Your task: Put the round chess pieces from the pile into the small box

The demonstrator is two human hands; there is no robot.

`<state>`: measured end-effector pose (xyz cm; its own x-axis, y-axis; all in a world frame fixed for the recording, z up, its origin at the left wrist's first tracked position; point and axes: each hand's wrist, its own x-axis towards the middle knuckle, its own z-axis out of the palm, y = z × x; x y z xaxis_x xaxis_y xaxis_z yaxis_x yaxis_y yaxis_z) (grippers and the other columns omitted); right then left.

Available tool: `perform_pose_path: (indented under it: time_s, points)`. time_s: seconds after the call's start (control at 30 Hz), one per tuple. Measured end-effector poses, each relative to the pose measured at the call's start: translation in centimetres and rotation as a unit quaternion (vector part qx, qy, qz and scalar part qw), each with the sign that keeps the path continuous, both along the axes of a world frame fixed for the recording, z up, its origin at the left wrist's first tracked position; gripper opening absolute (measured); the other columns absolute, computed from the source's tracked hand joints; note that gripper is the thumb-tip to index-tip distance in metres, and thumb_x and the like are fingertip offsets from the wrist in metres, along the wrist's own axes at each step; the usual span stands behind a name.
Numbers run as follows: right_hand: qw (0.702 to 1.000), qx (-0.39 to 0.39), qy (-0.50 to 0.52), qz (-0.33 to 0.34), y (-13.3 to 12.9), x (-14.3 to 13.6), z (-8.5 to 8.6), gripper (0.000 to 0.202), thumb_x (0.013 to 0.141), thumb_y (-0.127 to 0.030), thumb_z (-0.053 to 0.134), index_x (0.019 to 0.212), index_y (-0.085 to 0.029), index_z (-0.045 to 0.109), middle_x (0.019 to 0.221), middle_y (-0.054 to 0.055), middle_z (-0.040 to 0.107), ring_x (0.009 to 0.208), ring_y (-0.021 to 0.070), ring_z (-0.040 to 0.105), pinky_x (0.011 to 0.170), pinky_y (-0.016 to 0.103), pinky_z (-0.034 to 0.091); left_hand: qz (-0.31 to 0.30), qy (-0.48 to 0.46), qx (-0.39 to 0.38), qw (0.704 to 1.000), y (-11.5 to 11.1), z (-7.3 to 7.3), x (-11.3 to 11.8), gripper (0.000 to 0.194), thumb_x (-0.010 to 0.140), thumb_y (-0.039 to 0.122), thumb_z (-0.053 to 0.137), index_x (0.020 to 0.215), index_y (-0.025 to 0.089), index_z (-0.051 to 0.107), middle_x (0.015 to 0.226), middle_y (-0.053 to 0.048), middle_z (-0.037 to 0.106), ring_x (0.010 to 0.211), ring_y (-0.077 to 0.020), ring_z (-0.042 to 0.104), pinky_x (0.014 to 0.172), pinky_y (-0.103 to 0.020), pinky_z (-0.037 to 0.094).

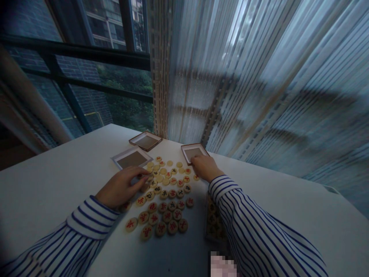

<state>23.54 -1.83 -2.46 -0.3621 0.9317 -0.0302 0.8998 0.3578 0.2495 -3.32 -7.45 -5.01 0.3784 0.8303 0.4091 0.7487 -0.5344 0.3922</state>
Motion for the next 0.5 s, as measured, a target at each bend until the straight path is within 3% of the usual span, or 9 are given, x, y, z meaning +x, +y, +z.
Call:
perform_pose_path:
  time_s: [0.2, 0.5]
  points:
    - [1.0, 0.004, 0.014, 0.0, -0.4, -0.1, 0.6, 0.026, 0.087, -0.023, 0.04, 0.099, -0.018, 0.062, 0.105, 0.011, 0.063, 0.094, 0.023, 0.06, 0.071, 0.03, 0.045, 0.001, -0.002, -0.005, 1.0, 0.0, -0.1, 0.0, 0.025, 0.082, 0.031, 0.045, 0.088, 0.017, 0.065, 0.085, -0.007, 0.069, 0.082, -0.0193, 0.062, 0.079, -0.033, 0.048]
    - [0.997, -0.008, 0.063, 0.043, -1.5, -2.7, 1.0, 0.028, 0.083, -0.027, 0.043, 0.104, -0.019, 0.06, 0.106, 0.008, 0.064, 0.093, 0.0213, 0.06, 0.076, 0.028, 0.042, -0.007, -0.002, 0.0, 1.0, -0.1, 0.1, 0.1, 0.023, 0.082, 0.029, 0.045, 0.086, 0.018, 0.065, 0.082, -0.006, 0.069, 0.08, -0.019, 0.062, 0.077, -0.032, 0.048]
